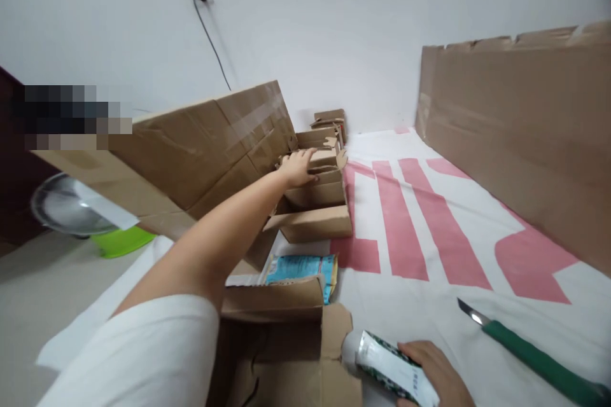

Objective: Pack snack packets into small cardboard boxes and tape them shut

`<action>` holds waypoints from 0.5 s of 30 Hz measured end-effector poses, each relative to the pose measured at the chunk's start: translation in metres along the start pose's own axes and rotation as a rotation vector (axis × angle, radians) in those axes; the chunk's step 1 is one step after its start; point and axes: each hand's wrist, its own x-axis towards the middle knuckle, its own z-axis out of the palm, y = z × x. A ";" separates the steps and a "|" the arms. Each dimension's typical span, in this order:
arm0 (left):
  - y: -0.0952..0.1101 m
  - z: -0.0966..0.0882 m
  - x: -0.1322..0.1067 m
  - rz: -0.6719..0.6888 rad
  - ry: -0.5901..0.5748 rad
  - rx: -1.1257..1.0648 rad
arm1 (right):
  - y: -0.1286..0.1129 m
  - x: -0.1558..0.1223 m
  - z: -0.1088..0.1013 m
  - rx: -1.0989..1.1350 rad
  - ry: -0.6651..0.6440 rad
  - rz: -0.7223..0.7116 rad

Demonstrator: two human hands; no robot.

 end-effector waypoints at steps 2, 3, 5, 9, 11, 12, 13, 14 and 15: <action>0.008 -0.022 -0.023 0.077 0.105 -0.156 | -0.008 0.003 -0.004 -0.014 0.008 -0.006; 0.012 -0.032 -0.038 0.131 0.113 -0.278 | -0.011 0.005 -0.005 -0.016 0.015 -0.004; 0.021 -0.047 -0.072 0.237 -0.026 -0.536 | -0.016 0.007 -0.007 -0.019 0.025 -0.009; 0.028 -0.050 -0.131 0.375 -0.723 -0.715 | -0.019 0.006 -0.008 -0.044 0.051 -0.023; 0.022 -0.043 -0.146 0.363 -0.959 -0.671 | -0.020 0.006 -0.009 -0.051 0.056 -0.017; 0.017 -0.038 -0.150 0.355 -1.033 -0.667 | -0.020 0.006 -0.009 -0.050 0.051 -0.014; 0.012 -0.033 -0.153 0.350 -1.086 -0.677 | -0.021 0.007 -0.009 -0.047 0.043 -0.011; 0.007 -0.029 -0.156 0.351 -1.123 -0.688 | -0.021 0.007 -0.010 -0.041 0.034 -0.007; 0.003 -0.026 -0.159 0.350 -1.138 -0.687 | -0.022 0.008 -0.010 -0.033 0.025 -0.004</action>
